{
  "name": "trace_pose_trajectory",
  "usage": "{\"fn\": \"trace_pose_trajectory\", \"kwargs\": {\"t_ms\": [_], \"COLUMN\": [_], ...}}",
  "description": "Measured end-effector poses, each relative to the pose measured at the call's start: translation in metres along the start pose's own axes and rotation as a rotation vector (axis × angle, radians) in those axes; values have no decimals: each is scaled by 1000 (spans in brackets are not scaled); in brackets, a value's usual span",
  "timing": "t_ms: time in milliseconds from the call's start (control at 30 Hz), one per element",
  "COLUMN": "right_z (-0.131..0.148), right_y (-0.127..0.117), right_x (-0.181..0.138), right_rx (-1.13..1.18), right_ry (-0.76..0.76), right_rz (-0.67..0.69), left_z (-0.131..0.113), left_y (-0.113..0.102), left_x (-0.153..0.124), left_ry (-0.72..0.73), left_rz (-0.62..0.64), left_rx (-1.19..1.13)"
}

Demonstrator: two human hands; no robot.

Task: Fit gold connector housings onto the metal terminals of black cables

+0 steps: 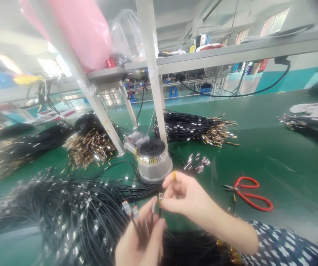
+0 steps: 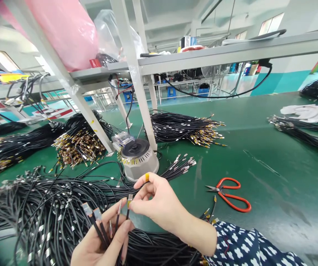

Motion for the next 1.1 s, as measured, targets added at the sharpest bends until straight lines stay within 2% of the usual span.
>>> {"fn": "trace_pose_trajectory", "kwargs": {"t_ms": [67,200,267,500,733,933,1100], "right_z": [0,4,5,-7,-6,-11,-12], "right_y": [1,2,1,-6,-1,1,2], "right_x": [-1,-5,-8,-9,-6,-3,-1], "right_rx": [-19,-96,-146,39,8,163,290], "right_ry": [-20,-91,-121,-66,-87,-44,36], "right_rz": [2,7,8,28,-55,-60,-9], "left_z": [3,7,6,-2,-4,-4,-1], "left_y": [0,2,4,6,6,6,9], "left_x": [2,8,9,8,6,3,4], "left_ry": [-24,-177,-246,-222,-219,-336,-453], "left_rz": [26,202,248,194,193,202,320], "left_rx": [-30,-130,-203,-295,-292,-395,-467]}}
Point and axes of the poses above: each hand's wrist, its own x-axis towards the middle knuckle, its own y-axis out of the palm, z = x × y, the point moved 3 cm from there along x, towards the middle knuckle, and after that the axes turned 6 degrees about x, right-handed, at the moved point
